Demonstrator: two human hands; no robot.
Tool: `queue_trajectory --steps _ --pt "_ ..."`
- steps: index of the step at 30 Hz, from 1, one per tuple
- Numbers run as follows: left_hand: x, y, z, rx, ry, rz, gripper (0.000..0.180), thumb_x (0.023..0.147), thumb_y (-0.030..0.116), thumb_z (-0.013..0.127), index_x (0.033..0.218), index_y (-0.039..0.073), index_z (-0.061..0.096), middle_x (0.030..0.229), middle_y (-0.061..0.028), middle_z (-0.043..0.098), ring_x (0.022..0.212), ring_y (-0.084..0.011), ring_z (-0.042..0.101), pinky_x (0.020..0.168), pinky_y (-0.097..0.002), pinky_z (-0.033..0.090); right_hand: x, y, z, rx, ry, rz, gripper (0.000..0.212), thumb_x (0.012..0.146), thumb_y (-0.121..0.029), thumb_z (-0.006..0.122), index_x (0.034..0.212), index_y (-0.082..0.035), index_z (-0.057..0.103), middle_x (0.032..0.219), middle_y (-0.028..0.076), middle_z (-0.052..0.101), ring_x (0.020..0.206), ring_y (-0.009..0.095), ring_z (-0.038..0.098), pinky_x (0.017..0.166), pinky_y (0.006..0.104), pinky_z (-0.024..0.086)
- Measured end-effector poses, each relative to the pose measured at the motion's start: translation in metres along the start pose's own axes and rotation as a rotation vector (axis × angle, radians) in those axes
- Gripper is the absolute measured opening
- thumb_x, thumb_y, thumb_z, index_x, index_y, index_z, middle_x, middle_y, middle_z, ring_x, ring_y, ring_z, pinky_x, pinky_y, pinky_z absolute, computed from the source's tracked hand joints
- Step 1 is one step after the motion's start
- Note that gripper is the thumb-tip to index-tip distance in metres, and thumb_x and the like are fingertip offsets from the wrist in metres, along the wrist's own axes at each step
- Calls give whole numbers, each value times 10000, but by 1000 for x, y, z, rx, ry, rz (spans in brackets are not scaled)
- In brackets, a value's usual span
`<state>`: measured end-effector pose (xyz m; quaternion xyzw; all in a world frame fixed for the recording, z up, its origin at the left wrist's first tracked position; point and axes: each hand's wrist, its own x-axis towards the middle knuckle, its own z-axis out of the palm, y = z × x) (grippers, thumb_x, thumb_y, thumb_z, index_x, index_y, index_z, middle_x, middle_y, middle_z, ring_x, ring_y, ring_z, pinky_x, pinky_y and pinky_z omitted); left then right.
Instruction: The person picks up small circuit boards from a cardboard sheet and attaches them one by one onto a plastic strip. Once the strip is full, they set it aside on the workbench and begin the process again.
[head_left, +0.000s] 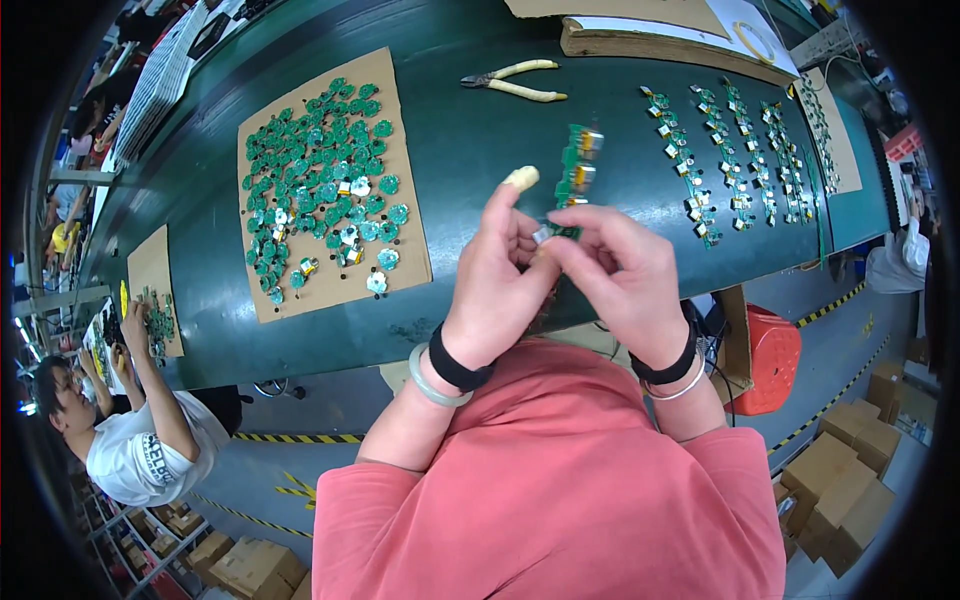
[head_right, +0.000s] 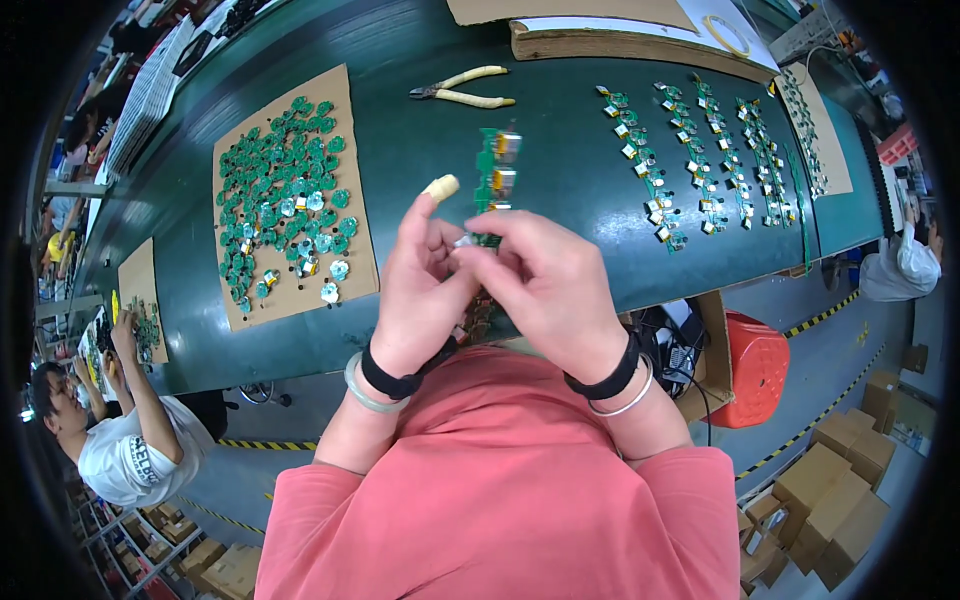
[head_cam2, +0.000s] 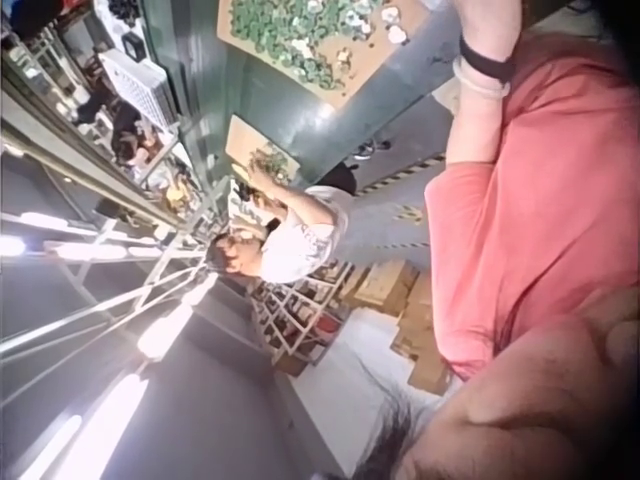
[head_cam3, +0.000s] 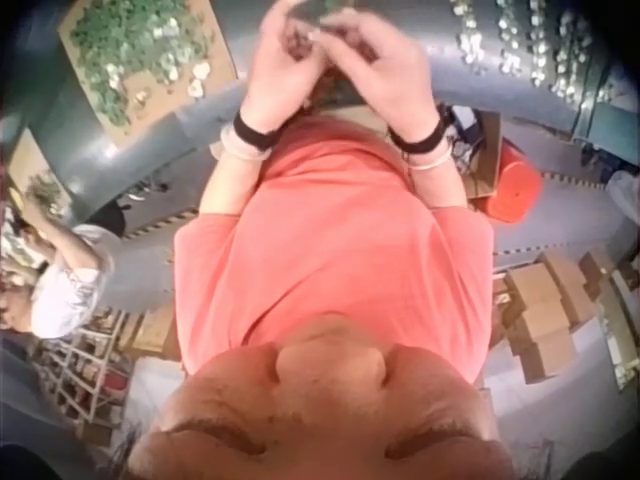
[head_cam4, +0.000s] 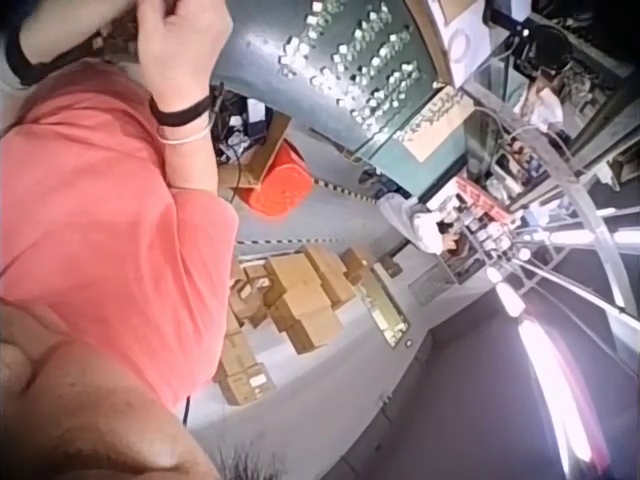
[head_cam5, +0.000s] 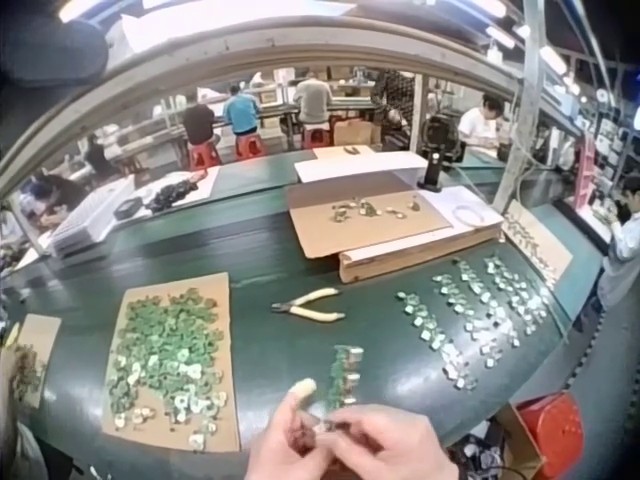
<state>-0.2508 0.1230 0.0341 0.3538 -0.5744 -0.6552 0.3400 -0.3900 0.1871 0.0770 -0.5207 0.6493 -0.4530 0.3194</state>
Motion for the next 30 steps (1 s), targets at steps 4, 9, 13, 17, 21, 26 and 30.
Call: queue_trajectory --steps 4,9,13,17,21,26,30 --pt "3 11 3 454 23 270 587 854 -100 578 1393 58 406 926 -48 634 813 -84 603 748 -220 492 11 2 6 -284 58 -283 150 833 1 696 977 -14 659 767 3 596 653 72 544 569 222 437" --pt "18 5 -7 117 -84 31 409 876 -40 593 1277 7 526 922 -32 642 798 -58 598 692 -220 494 9 9 1 -162 134 -193 168 820 5 700 982 -10 659 775 29 591 652 96 556 590 230 454" --pt "21 1 -14 -210 -89 -98 305 877 -42 583 1181 -22 601 941 -24 663 808 -50 606 688 -207 487 9 15 -4 -135 113 -86 142 825 -12 695 955 -12 638 813 68 590 671 149 590 596 263 478" --pt "21 2 -15 -250 -71 -128 274 879 -45 573 1148 -30 622 958 -22 676 809 -44 611 685 -190 478 11 19 -8 -155 86 -155 138 832 -7 688 960 -8 636 818 62 597 679 137 595 602 255 483" --pt "18 2 -14 -222 -74 -136 284 884 -45 564 1162 -26 620 962 -25 679 807 -41 612 683 -180 473 11 20 -11 -27 35 -15 107 863 -18 684 958 8 641 839 23 621 734 66 582 651 213 477" --pt "16 1 -12 -219 -106 -164 300 887 -50 552 1179 -26 618 972 -26 679 827 -43 616 693 -179 475 11 24 -4 293 38 165 87 880 -24 674 953 9 640 856 24 629 747 63 583 663 208 474" --pt "17 2 -11 -264 -131 -175 295 896 -34 566 1184 -25 625 973 -23 677 837 -44 615 704 -178 474 11 31 -1 185 83 20 77 883 -21 671 946 10 640 854 24 622 757 63 584 659 206 471"
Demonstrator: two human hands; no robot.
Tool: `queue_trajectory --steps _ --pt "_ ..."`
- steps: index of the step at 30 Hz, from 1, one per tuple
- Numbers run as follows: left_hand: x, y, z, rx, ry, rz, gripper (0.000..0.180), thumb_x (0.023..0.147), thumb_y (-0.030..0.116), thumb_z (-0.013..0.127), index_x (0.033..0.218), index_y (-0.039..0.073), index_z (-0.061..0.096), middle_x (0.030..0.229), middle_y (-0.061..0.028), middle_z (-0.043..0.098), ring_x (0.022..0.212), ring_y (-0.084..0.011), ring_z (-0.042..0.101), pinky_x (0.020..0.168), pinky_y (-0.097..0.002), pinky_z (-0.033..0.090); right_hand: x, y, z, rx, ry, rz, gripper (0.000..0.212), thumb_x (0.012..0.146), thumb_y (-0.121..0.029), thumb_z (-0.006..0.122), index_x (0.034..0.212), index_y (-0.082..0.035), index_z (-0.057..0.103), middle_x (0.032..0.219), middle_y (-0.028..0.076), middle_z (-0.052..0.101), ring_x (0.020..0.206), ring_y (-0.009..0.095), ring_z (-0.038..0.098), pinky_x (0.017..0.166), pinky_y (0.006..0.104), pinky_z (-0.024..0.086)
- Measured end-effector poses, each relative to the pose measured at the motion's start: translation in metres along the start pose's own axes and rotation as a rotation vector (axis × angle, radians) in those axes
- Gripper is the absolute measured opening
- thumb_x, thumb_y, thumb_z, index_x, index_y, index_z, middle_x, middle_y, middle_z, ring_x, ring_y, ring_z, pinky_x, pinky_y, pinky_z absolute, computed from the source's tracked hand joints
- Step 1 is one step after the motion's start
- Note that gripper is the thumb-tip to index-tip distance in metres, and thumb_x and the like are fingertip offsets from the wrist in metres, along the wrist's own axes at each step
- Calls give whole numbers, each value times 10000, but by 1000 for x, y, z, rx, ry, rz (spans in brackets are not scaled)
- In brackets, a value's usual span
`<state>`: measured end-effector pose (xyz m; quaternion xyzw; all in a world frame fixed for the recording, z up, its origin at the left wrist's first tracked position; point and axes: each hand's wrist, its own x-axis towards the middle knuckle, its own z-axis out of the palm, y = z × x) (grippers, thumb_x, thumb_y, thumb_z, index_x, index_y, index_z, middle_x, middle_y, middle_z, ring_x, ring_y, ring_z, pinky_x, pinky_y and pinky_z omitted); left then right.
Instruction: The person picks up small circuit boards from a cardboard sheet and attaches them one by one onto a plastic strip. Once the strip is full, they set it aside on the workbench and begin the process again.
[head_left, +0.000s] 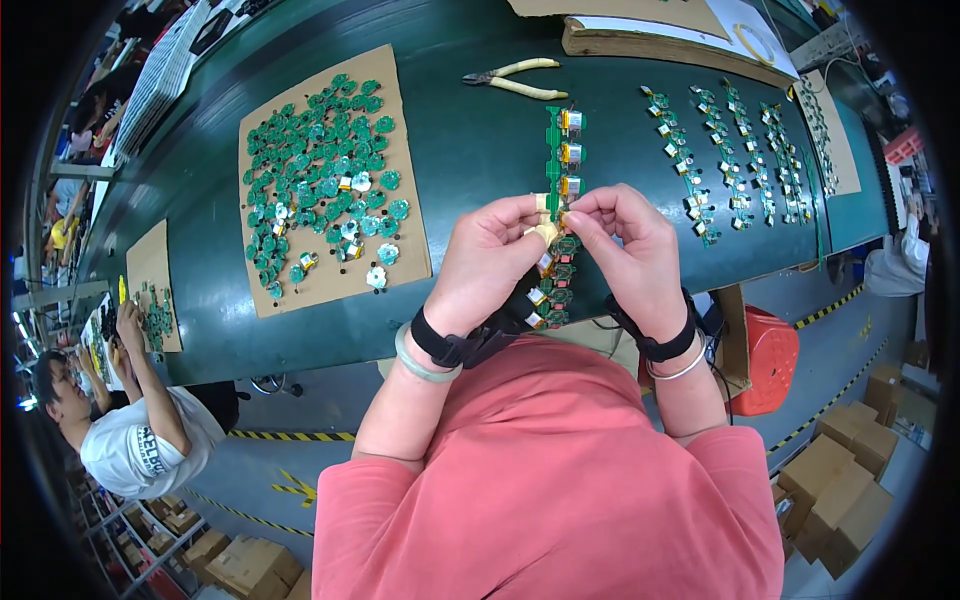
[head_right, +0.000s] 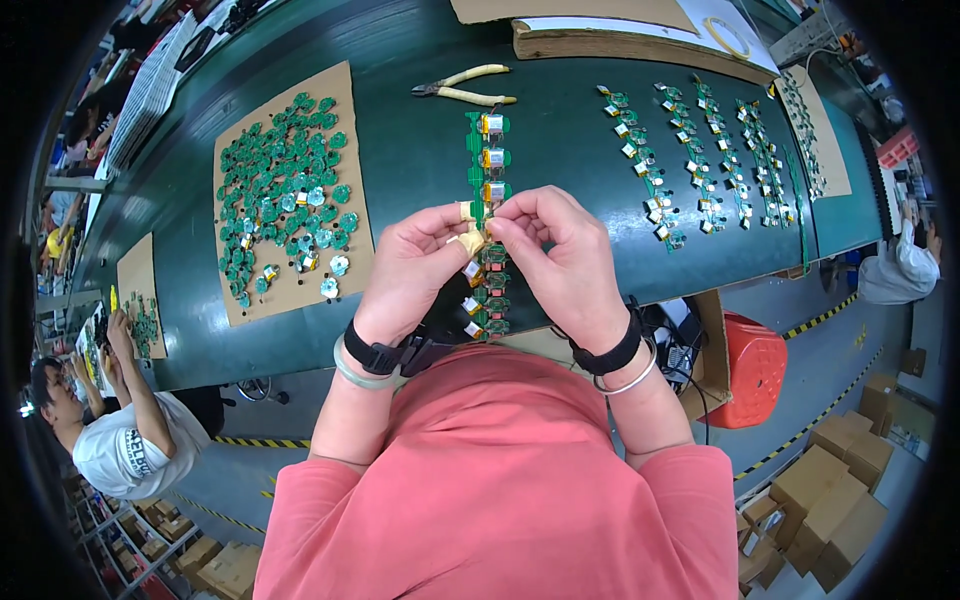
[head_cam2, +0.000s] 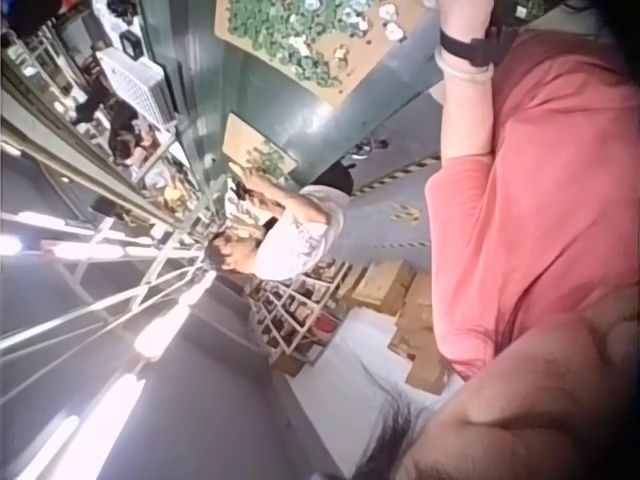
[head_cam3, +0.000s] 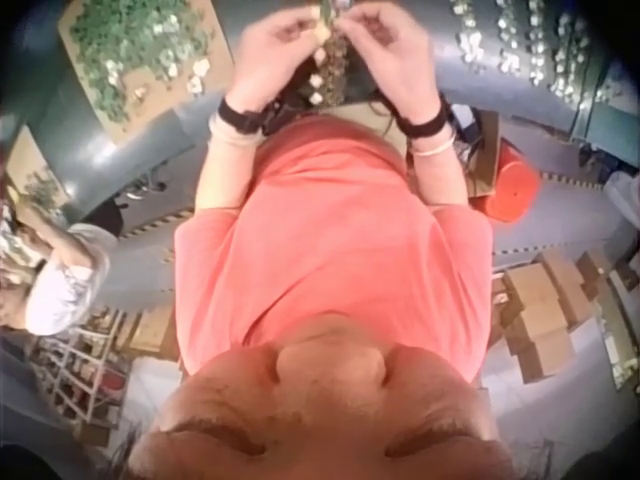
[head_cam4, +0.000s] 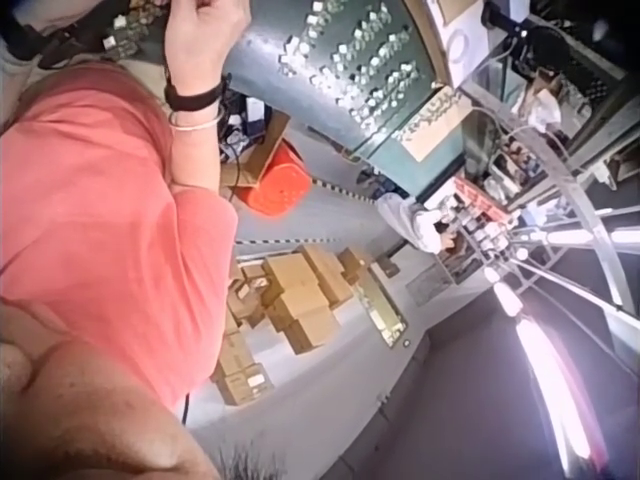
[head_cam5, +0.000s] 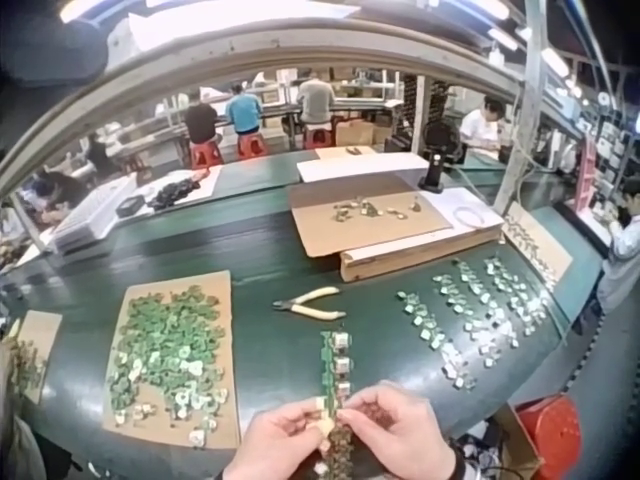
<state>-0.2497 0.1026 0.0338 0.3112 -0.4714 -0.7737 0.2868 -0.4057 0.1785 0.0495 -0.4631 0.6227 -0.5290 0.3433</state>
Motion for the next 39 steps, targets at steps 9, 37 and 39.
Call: queue_trajectory --steps 9,37,39 --pt "-1 0 -10 -114 -26 -30 249 910 91 662 1126 -32 669 947 -15 688 839 -47 610 729 -194 489 -1 -9 1 -238 -14 -205 81 879 -7 670 956 3 647 870 18 617 757 64 573 665 205 465" --pt "6 3 -15 -257 -93 6 227 932 64 615 1141 -22 636 969 -35 677 837 -68 622 734 -193 494 16 -8 7 294 2 128 115 925 -59 633 1017 10 645 905 5 642 802 59 586 735 196 461" --pt "9 3 -16 -264 -69 4 224 929 60 616 1136 -24 637 963 -36 677 835 -69 622 734 -195 494 12 -8 10 266 21 102 117 921 -42 634 1022 16 645 919 9 642 809 61 592 736 194 467"
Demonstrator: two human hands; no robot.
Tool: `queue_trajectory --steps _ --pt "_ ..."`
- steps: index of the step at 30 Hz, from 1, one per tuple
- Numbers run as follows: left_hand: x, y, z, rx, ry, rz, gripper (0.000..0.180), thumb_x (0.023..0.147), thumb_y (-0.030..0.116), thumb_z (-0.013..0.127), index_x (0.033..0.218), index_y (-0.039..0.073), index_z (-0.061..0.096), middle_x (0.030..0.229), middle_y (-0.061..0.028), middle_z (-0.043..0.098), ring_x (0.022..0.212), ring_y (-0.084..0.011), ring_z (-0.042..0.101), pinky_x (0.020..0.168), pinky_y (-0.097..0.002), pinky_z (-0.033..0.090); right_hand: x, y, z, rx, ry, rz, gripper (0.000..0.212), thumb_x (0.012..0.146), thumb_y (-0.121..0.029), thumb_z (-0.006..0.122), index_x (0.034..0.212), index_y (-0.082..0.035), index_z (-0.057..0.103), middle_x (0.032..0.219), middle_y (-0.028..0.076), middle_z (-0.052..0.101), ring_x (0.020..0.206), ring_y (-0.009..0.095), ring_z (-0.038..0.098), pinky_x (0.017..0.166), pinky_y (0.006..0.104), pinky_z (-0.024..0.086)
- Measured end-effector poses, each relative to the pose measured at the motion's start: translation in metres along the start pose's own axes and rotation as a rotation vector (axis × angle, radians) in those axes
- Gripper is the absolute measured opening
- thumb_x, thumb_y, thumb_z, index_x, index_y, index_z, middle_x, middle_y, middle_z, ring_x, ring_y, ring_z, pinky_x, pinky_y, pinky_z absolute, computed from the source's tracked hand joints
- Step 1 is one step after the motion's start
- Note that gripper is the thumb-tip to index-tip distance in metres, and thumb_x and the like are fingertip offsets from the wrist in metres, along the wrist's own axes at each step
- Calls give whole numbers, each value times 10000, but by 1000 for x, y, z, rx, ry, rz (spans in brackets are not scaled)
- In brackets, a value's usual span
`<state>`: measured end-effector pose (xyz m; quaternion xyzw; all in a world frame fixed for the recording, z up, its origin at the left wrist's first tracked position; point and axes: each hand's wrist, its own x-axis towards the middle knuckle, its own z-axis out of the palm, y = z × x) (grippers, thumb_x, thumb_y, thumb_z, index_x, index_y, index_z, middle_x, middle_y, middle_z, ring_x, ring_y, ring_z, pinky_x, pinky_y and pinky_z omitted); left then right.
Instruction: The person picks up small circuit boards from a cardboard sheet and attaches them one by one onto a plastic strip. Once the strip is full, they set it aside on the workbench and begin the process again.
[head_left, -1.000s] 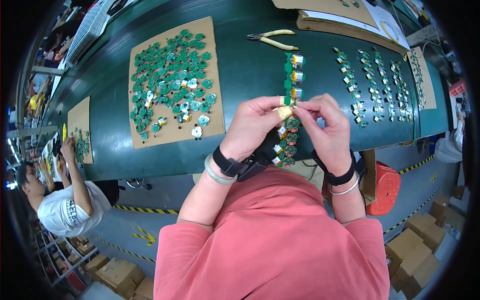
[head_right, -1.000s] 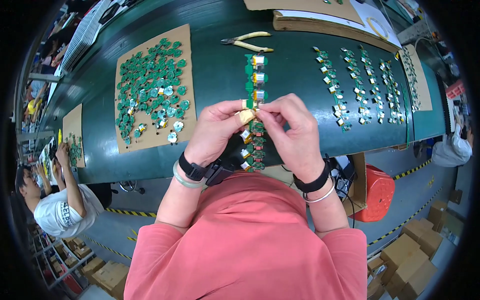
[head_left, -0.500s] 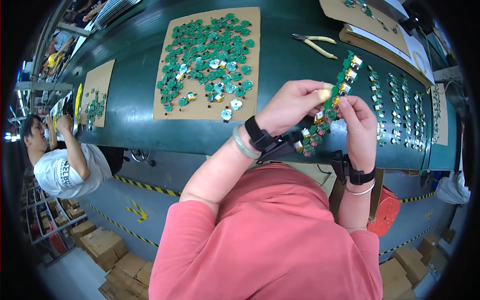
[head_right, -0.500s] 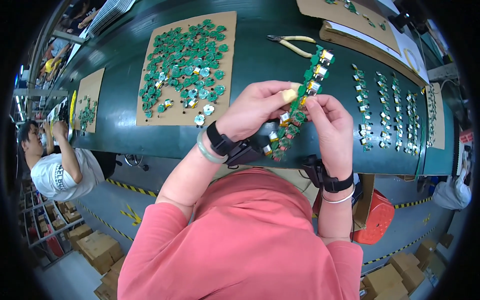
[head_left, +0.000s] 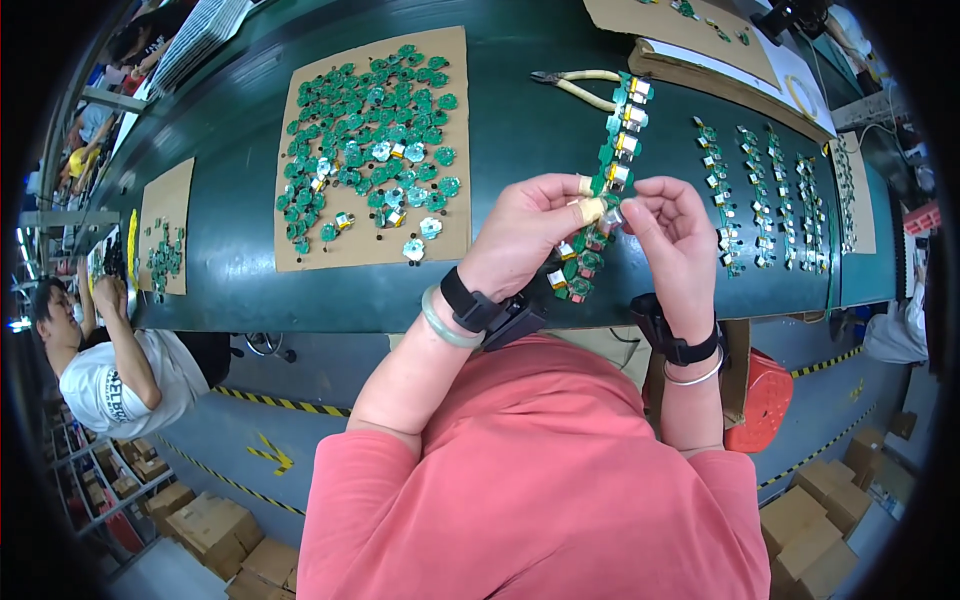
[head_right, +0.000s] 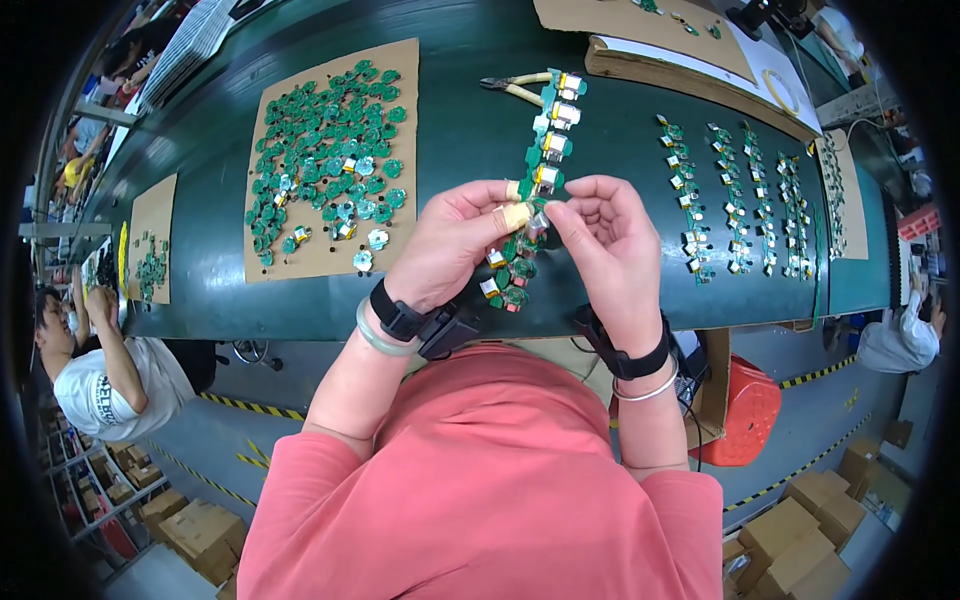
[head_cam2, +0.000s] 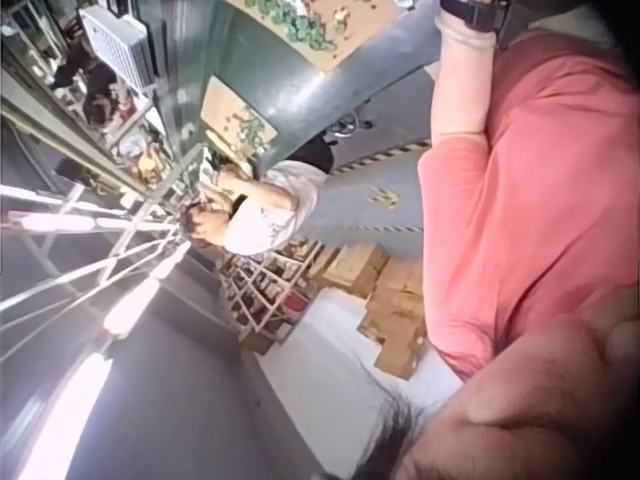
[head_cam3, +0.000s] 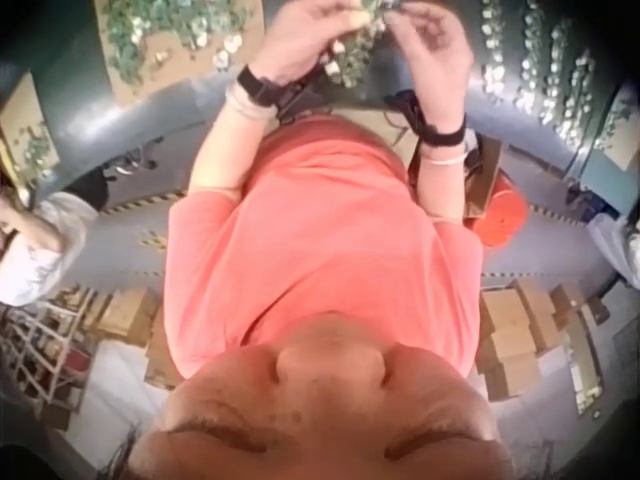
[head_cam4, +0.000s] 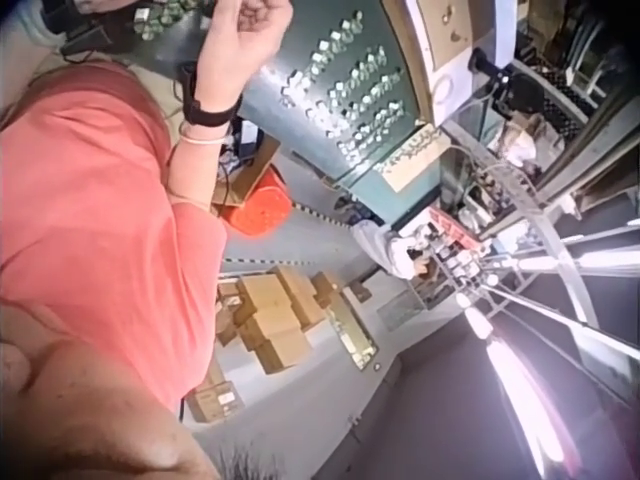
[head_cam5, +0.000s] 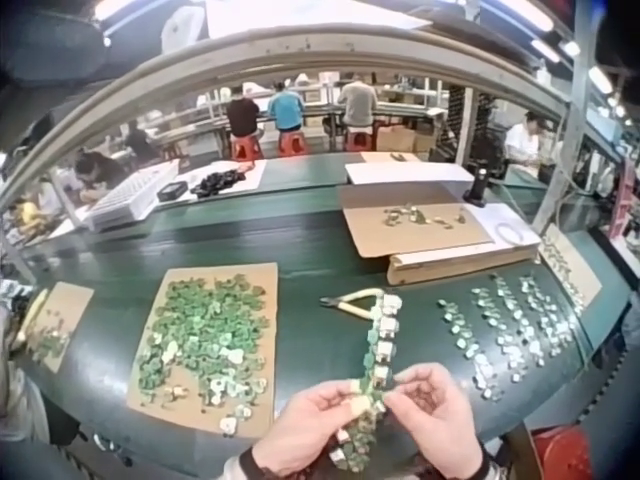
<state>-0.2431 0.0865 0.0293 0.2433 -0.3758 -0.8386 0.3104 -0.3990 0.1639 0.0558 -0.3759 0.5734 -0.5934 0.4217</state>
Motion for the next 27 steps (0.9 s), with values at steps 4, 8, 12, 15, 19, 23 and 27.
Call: queue_trajectory --steps 4,8,12,15,19,23,27 --pt "3 2 -1 5 48 -1 213 924 51 617 1122 -26 641 947 -38 679 833 -72 623 734 -200 496 -4 10 -1 -126 19 -161 160 899 -13 648 1054 27 640 919 31 653 797 85 610 741 219 491" --pt "5 2 -3 45 46 -19 199 924 44 608 1107 -26 643 941 -43 681 832 -74 625 735 -204 499 -1 13 -4 -543 -13 -405 192 894 5 640 1083 33 631 918 55 659 785 112 629 754 228 501" --pt "5 2 -2 72 44 -27 193 923 40 607 1100 -29 640 944 -49 685 815 -75 626 726 -206 500 -1 20 -7 -468 17 -322 151 902 15 618 1051 29 630 948 62 640 786 96 619 731 203 493" --pt "3 0 1 83 23 -22 198 920 51 619 1100 -31 637 943 -51 688 795 -75 624 713 -206 497 2 19 -15 218 -47 172 126 918 -36 606 1029 18 625 939 62 647 748 102 615 680 218 498" --pt "1 0 0 17 -81 -68 212 915 70 640 1101 -31 635 949 -53 693 788 -81 634 708 -209 498 11 15 -28 587 -246 401 74 931 -73 605 972 -14 619 876 54 656 706 106 616 650 251 510" --pt "1 -6 -7 -33 -133 -190 247 920 96 653 1136 -19 620 995 -74 691 865 -118 665 792 -238 540 6 17 -26 478 -207 364 93 952 -102 589 986 -17 604 854 39 643 697 89 601 659 245 510" --pt "0 -11 -3 -97 -18 -109 207 918 59 630 1101 -35 629 975 -63 692 842 -103 657 737 -214 511 -1 18 -18 317 -50 184 164 950 -115 595 1080 -14 589 882 37 638 715 84 589 625 225 488"
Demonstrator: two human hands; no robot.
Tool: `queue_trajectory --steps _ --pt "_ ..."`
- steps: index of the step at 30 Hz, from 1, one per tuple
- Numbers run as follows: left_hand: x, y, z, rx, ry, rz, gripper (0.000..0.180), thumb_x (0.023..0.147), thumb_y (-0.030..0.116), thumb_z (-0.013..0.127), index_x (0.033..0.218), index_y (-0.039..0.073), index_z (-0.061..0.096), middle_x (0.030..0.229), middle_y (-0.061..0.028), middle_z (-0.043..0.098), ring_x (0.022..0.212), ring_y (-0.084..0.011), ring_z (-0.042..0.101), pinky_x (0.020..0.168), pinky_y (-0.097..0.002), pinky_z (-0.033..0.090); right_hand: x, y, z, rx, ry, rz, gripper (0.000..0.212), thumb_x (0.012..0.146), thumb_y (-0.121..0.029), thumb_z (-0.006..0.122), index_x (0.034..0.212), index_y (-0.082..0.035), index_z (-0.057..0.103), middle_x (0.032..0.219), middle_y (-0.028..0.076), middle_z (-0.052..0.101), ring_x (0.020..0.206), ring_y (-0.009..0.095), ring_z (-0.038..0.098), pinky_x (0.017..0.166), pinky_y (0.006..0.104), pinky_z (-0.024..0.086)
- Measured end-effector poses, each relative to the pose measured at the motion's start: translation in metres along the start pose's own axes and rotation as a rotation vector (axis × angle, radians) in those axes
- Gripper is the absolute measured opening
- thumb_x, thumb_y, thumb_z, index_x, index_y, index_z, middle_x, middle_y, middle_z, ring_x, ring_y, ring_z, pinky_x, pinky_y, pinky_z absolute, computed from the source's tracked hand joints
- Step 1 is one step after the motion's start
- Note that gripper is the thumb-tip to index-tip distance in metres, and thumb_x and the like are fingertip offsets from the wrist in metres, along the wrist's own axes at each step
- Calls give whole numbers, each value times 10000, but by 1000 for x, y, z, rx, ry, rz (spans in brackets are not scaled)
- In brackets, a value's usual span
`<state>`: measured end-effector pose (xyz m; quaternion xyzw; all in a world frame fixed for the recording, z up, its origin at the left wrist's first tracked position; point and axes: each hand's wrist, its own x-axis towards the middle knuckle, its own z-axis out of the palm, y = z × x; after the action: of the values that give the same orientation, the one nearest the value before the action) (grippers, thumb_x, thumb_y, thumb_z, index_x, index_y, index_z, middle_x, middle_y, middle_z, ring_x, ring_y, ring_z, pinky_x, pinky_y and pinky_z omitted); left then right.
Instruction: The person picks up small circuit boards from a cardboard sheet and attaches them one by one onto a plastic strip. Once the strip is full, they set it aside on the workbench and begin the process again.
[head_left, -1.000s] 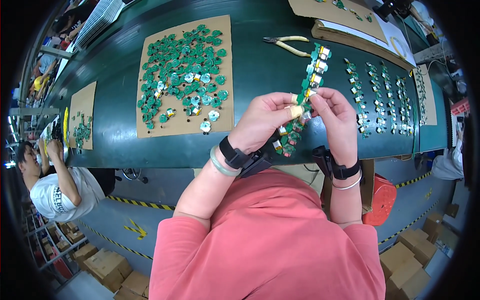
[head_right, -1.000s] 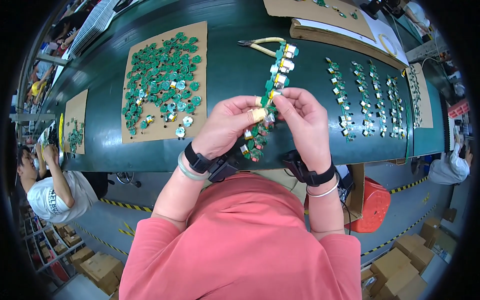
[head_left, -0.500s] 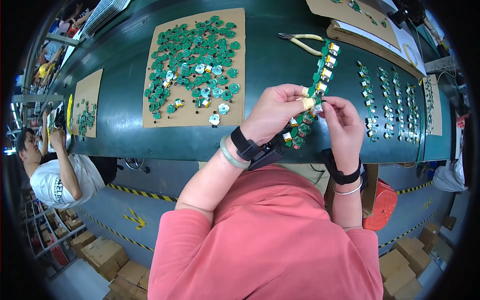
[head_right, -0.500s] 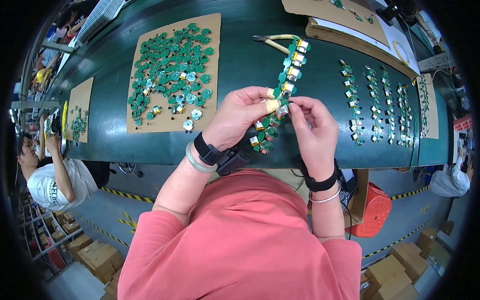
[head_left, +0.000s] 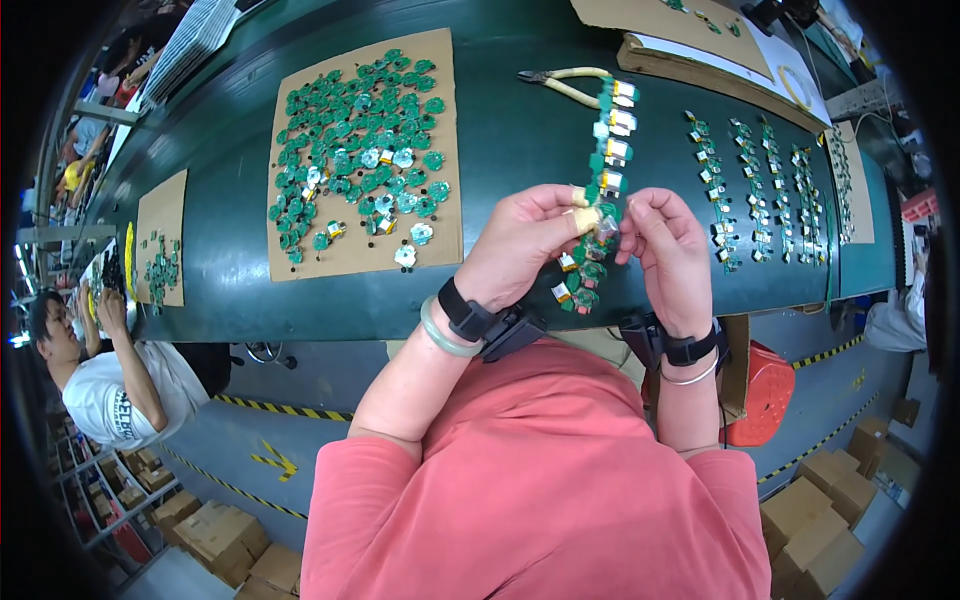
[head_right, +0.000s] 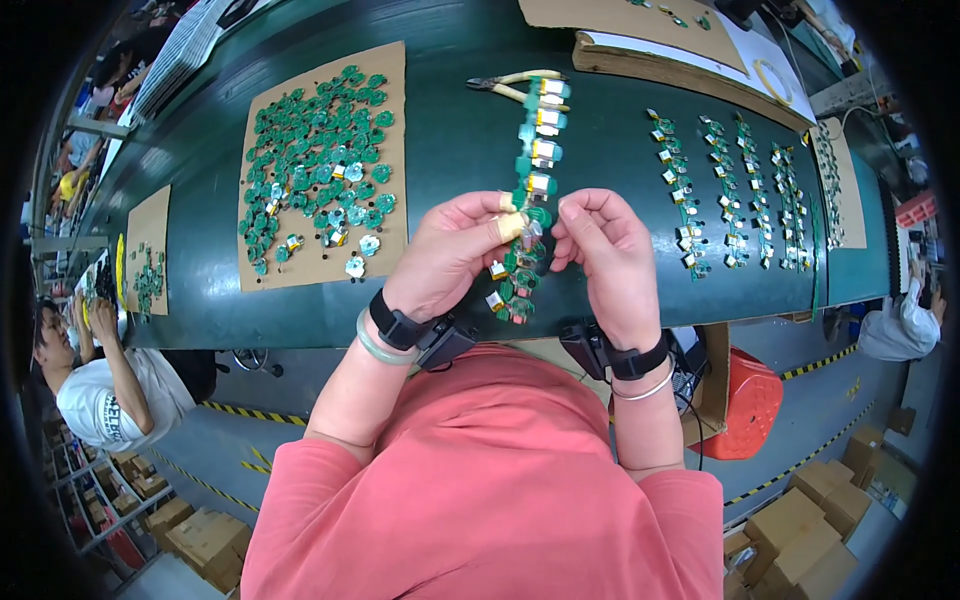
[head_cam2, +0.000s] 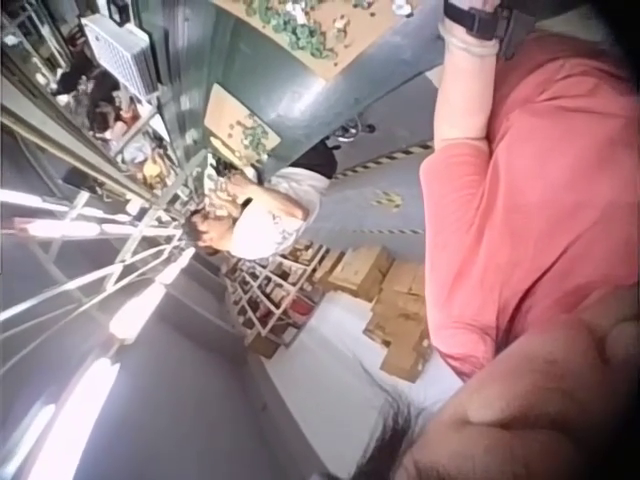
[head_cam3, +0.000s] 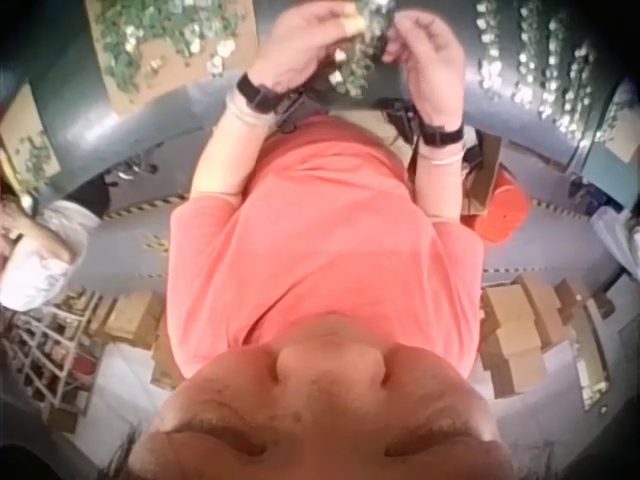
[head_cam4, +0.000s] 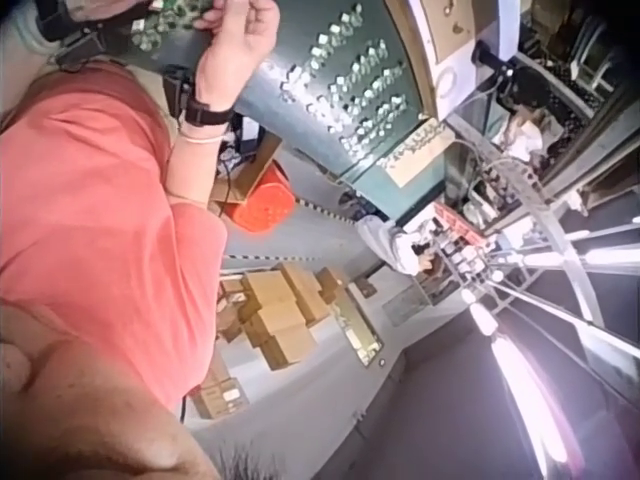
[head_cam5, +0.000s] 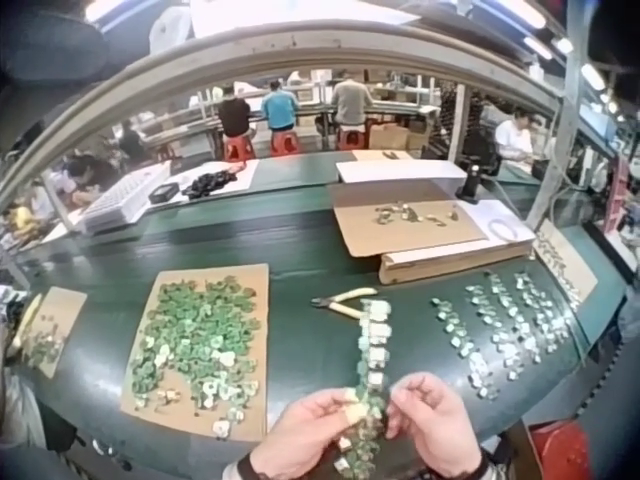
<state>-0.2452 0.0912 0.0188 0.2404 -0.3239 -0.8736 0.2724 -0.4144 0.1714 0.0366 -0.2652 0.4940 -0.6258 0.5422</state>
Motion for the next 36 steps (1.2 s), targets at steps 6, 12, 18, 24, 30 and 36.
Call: queue_trajectory --steps 6,12,18,24,30,36 --pt "-1 -6 10 189 154 233 223 911 4 589 1128 -42 609 956 -50 680 850 -91 644 737 -216 509 -14 -4 18 -263 26 -90 152 939 -97 615 1063 -9 611 891 33 647 711 66 572 618 220 480" --pt "-2 -8 8 292 156 256 238 908 -10 584 1143 -43 602 971 -50 673 870 -87 637 753 -219 507 -12 -4 7 -257 -40 -23 168 929 -87 628 1072 0 622 901 49 666 721 72 584 614 219 481" --pt "-7 2 5 238 79 141 235 917 3 593 1149 -33 605 987 -44 665 874 -80 628 760 -208 495 -11 -6 -1 -41 -122 99 166 930 -99 630 1058 6 628 886 59 669 738 88 605 639 219 498" --pt "-8 2 2 238 47 113 240 923 16 598 1158 -33 599 990 -45 665 864 -82 627 763 -214 500 -14 -14 1 23 -143 210 173 928 -99 638 1062 10 631 858 48 658 720 81 608 649 218 514" --pt "-8 -2 4 266 97 129 243 920 -9 577 1161 -37 591 1004 -60 674 881 -96 640 771 -220 509 -14 0 7 -549 17 -273 151 903 -40 655 1046 7 643 848 21 623 717 59 594 634 206 506" --pt "-10 -1 7 237 67 130 245 914 -36 560 1157 -43 588 1011 -73 683 902 -111 658 788 -228 519 -21 -16 17 -701 1 -275 110 866 27 661 975 11 666 879 14 601 764 56 594 652 209 497"
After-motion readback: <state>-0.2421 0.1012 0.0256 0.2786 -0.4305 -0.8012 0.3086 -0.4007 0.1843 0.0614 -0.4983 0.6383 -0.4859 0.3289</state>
